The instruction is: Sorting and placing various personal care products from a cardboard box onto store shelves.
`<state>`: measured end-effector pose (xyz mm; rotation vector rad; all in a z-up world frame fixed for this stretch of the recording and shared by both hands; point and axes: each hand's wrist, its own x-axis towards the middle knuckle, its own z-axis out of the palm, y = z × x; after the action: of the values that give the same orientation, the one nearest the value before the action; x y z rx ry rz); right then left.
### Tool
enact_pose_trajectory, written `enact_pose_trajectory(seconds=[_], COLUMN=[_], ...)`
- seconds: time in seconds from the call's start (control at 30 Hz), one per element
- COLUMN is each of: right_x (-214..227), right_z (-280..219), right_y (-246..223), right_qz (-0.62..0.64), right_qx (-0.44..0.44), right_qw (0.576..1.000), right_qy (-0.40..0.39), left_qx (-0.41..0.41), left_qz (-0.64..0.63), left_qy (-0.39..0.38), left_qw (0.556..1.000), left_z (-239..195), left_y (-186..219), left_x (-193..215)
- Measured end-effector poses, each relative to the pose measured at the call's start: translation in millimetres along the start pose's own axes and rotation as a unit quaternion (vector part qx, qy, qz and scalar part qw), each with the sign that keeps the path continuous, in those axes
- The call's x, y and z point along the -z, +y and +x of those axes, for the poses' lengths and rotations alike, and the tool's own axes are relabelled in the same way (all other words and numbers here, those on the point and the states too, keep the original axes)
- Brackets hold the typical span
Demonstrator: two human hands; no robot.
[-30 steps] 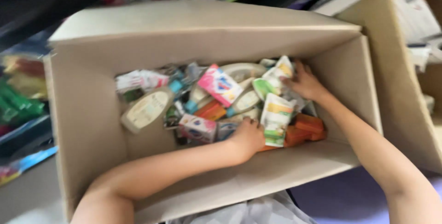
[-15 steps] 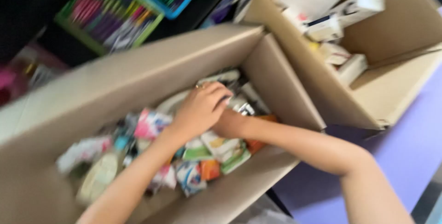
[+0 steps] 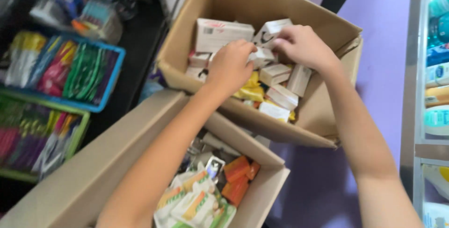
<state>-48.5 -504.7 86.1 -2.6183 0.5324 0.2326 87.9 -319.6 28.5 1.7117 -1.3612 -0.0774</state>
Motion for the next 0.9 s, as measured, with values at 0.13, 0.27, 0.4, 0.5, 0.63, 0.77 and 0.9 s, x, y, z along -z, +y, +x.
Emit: enact_pose_trajectory(seconds=[0.13, 0.27, 0.4, 0.5, 0.63, 0.77, 0.9], right_x=[-25, -20, -27, -44, -38, -11, -5], right_z=[28, 21, 29, 41, 46, 29, 31], right_y=[82, 67, 76, 95, 86, 42, 39], right_qz=[-0.07, -0.145, -0.047, 0.038, 0.088, 0.089, 0.077], right_qx=[-0.112, -0.219, -0.151, -0.004, 0.195, 0.095, 0.039], right_qw=[0.975, 0.965, 0.986, 0.996, 0.974, 0.988, 0.965], right_qy=[0.177, 0.002, 0.053, 0.074, 0.073, 0.085, 0.248], left_qx=[0.141, 0.174, 0.151, 0.111, -0.049, -0.062, 0.024], left_qz=[0.145, 0.201, 0.184, 0.143, 0.039, -0.002, -0.166], left_qy=[-0.181, -0.276, -0.271, -0.261, -0.148, -0.025, 0.115], left_qw=[0.963, 0.923, 0.932, 0.948, 0.987, 0.998, 0.979], left_z=[48, 61, 62, 71, 80, 79, 81], left_y=[-37, -73, -78, -64, -44, -30, -6], left_x=[-83, -117, -113, -100, -80, -59, -27])
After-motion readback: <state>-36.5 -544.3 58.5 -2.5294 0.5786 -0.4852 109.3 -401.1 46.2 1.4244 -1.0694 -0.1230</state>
